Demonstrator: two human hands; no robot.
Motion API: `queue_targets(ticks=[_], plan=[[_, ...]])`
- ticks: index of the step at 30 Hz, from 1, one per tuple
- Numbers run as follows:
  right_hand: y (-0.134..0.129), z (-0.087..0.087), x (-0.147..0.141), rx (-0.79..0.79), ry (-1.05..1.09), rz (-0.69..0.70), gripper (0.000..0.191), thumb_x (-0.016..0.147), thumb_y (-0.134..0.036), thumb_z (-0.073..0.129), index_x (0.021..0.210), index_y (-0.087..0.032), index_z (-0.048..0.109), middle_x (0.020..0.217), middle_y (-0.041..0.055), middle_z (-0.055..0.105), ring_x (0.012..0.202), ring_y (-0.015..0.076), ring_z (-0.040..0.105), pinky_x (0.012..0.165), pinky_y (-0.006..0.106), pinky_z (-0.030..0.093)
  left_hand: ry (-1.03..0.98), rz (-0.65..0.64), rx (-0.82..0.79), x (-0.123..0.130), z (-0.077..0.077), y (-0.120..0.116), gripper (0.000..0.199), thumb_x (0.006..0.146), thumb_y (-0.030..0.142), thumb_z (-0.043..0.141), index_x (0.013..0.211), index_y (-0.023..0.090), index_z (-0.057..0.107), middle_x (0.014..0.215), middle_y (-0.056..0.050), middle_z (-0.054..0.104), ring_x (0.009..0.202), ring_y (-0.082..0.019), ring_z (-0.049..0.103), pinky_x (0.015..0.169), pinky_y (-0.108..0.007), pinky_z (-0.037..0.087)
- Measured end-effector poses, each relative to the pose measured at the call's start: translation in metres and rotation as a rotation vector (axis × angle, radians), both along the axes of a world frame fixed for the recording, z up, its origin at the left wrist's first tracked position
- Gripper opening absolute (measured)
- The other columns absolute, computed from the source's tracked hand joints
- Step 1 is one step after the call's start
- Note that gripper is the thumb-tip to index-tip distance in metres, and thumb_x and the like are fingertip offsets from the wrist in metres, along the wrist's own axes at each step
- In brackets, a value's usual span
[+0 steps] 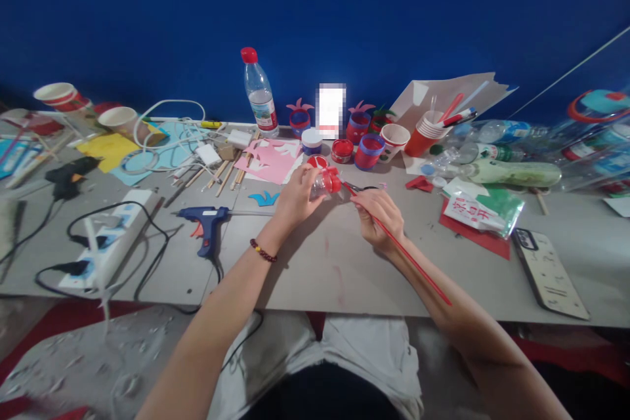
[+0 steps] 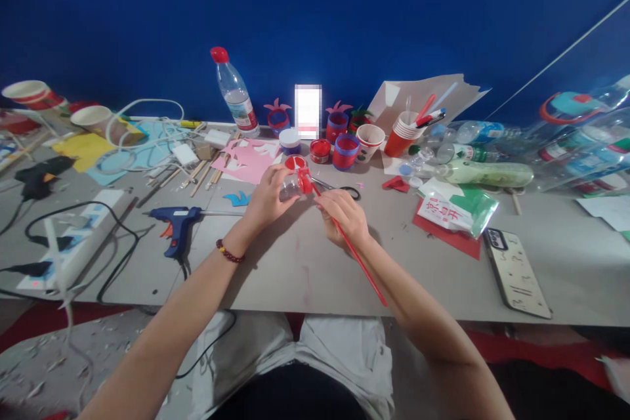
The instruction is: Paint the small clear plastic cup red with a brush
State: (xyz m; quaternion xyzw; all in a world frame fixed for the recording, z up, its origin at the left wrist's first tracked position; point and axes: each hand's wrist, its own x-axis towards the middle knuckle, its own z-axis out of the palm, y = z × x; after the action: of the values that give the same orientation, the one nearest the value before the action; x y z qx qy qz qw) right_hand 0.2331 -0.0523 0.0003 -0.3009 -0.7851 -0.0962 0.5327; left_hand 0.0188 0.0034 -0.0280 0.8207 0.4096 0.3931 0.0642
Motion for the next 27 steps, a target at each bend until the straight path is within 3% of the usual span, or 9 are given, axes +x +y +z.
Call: queue_targets(ticks=[15, 21, 27], plan=[[-0.0018, -0.003, -0.0004, -0.056, 0.015, 0.088, 0.024, 0.093, -0.009, 0.054, 0.111, -0.021, 0.065, 0.087, 0.0071, 0.071, 0.081, 0.0209, 0.068, 0.073, 0.037, 0.058, -0.185, 0.088, -0.028, -0.0011, -0.0001, 0.0018, 0.055, 0.081, 0.028, 0.078, 0.126, 0.024, 0.045, 0.12, -0.012, 0.057, 0.115, -0.029, 0.058, 0.097, -0.052, 0.053], [-0.0034, -0.0014, -0.0035, -0.082, -0.033, 0.061, 0.017, 0.095, -0.01, 0.053, 0.102, -0.022, 0.062, 0.08, 0.0048, 0.07, 0.075, 0.0192, 0.066, 0.07, 0.033, 0.057, -0.305, 0.172, -0.086, -0.0004, 0.0028, 0.001, 0.058, 0.08, 0.032, 0.08, 0.127, 0.029, 0.044, 0.121, -0.01, 0.057, 0.114, -0.028, 0.06, 0.096, -0.053, 0.055], [-0.0021, -0.0009, -0.0023, -0.097, -0.039, 0.058, 0.016, 0.095, -0.01, 0.053, 0.101, -0.022, 0.061, 0.081, 0.0044, 0.071, 0.073, 0.0184, 0.066, 0.069, 0.033, 0.057, -0.309, 0.166, -0.109, -0.0022, 0.006, 0.0, 0.061, 0.082, 0.032, 0.079, 0.13, 0.028, 0.04, 0.124, -0.011, 0.055, 0.118, -0.029, 0.059, 0.098, -0.053, 0.054]])
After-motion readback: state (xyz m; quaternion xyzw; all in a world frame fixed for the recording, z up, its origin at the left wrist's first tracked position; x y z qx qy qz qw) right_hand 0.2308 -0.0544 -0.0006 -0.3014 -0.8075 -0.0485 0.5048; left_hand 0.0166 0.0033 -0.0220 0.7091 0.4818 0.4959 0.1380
